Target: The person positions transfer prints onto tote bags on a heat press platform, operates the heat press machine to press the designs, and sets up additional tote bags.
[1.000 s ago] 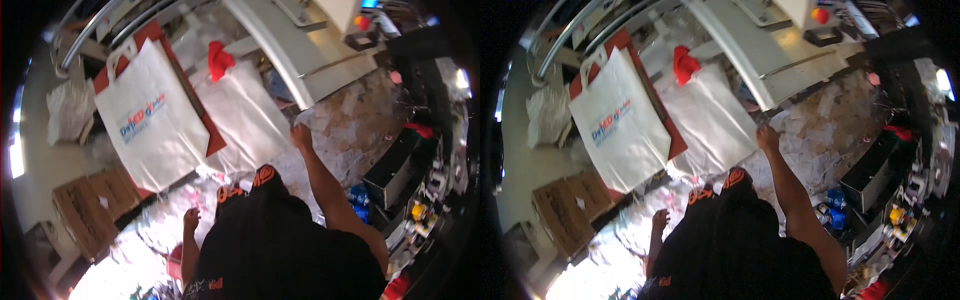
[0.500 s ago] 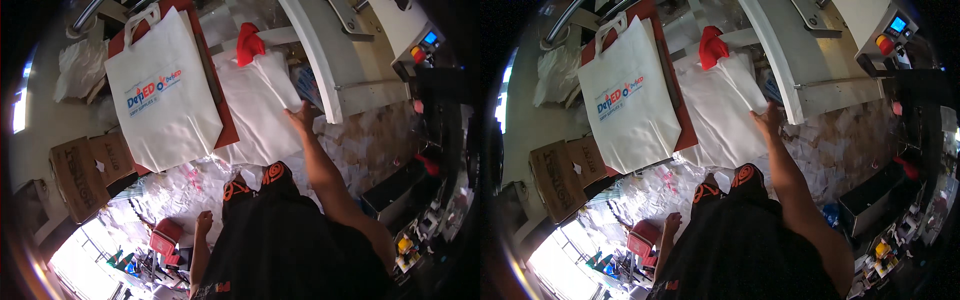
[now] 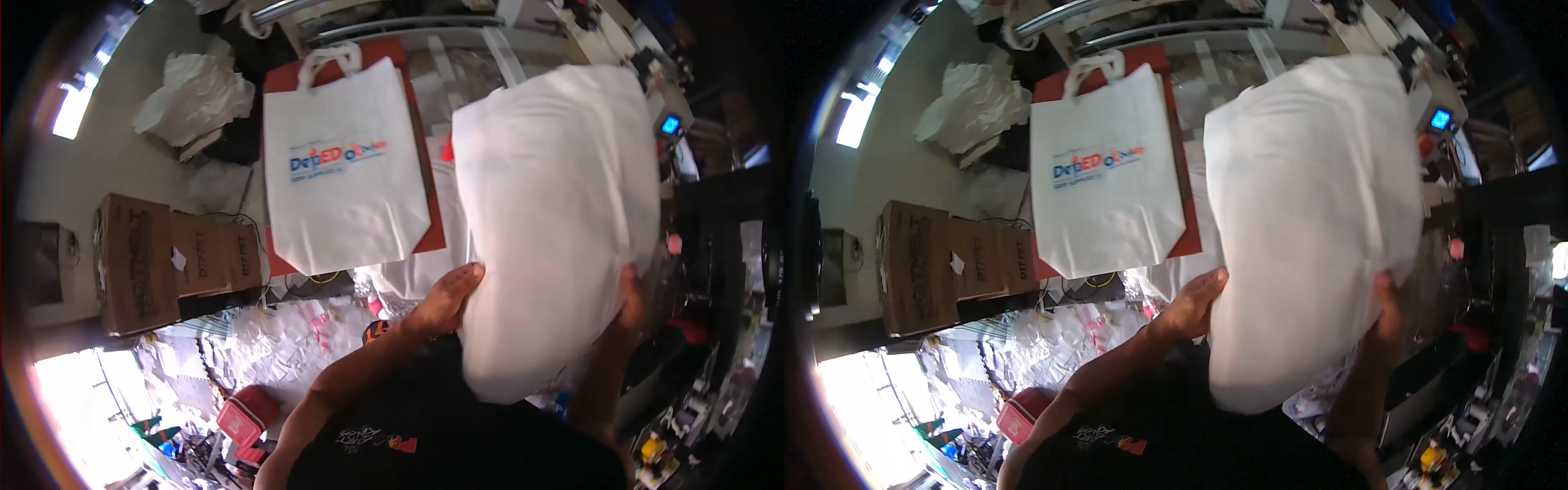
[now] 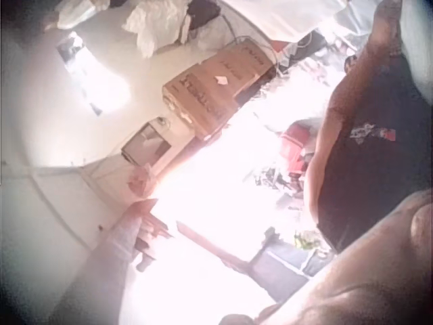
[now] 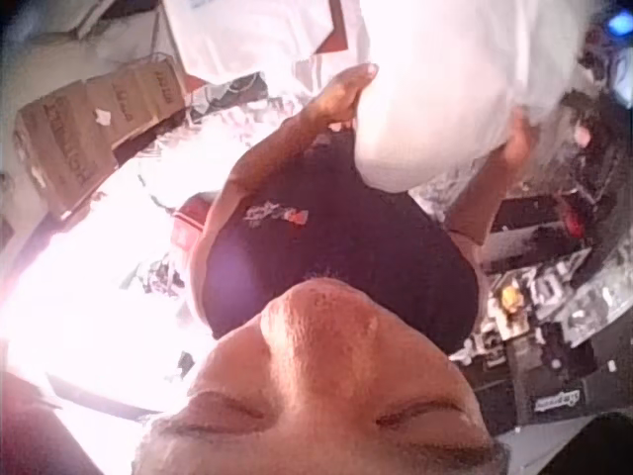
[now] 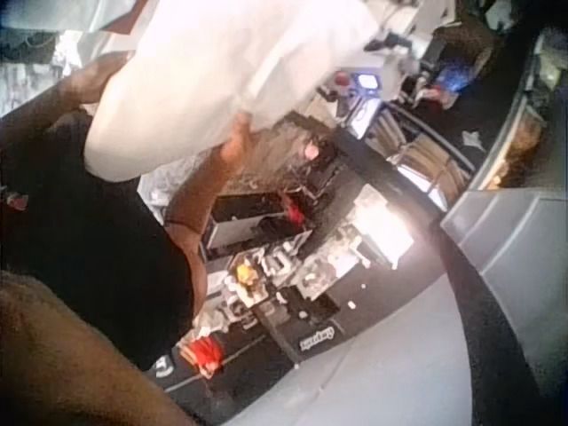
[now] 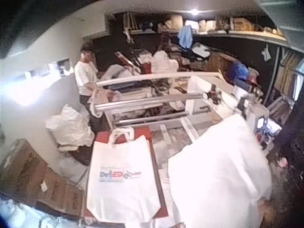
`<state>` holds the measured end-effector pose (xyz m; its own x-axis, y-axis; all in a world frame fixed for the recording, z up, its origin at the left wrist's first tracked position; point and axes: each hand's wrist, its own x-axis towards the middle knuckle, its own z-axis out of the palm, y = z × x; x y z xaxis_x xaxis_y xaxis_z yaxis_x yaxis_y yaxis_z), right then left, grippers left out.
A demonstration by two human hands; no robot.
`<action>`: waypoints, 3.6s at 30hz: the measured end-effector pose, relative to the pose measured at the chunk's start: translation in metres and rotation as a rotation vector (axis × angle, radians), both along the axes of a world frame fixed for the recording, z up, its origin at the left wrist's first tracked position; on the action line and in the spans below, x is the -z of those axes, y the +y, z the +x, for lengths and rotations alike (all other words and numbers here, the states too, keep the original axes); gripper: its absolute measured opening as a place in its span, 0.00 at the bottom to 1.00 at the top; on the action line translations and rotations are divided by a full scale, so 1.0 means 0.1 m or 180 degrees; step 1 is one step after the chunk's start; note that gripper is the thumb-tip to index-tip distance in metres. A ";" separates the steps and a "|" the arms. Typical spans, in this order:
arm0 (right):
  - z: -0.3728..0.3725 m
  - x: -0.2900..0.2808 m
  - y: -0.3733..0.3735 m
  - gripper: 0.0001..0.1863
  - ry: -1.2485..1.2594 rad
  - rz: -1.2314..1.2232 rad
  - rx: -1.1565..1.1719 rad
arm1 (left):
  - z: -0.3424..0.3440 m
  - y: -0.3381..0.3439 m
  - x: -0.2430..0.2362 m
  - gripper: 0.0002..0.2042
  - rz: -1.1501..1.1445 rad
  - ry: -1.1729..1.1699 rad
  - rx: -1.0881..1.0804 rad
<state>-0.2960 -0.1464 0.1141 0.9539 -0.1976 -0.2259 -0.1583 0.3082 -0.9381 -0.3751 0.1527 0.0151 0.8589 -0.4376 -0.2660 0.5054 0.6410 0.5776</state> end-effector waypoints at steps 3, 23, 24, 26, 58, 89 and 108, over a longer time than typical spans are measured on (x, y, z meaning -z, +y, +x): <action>0.00 -0.58 0.52 0.27 -0.0142 -0.2299 -0.0186 | -0.03 0.69 -0.43 0.18 0.2173 -0.0413 -0.1556; 1.38 -0.59 3.58 0.18 -0.4804 -0.2147 0.0088 | -0.09 3.84 -1.38 0.08 0.6898 -0.1303 -0.3999; 1.14 -0.25 3.70 0.19 -0.2858 -0.3846 -0.1182 | -0.08 3.85 -0.93 0.11 0.7054 -0.0780 -0.2902; 1.35 0.99 3.72 0.17 -0.2075 -0.3484 -0.2053 | 0.05 3.89 0.10 0.17 0.7012 -0.0417 -0.1129; 1.05 1.79 3.38 0.09 -0.2512 -0.3580 -0.0673 | -0.29 3.37 0.34 0.19 0.6566 0.0248 -0.1805; 3.10 5.00 -0.64 0.30 0.0122 -0.5010 -0.2574 | -2.81 1.20 2.39 0.17 0.4218 0.2661 0.0860; 0.38 1.98 0.11 0.06 0.0908 -0.2688 -0.3521 | -0.49 0.22 0.75 0.26 0.3152 0.0634 0.0701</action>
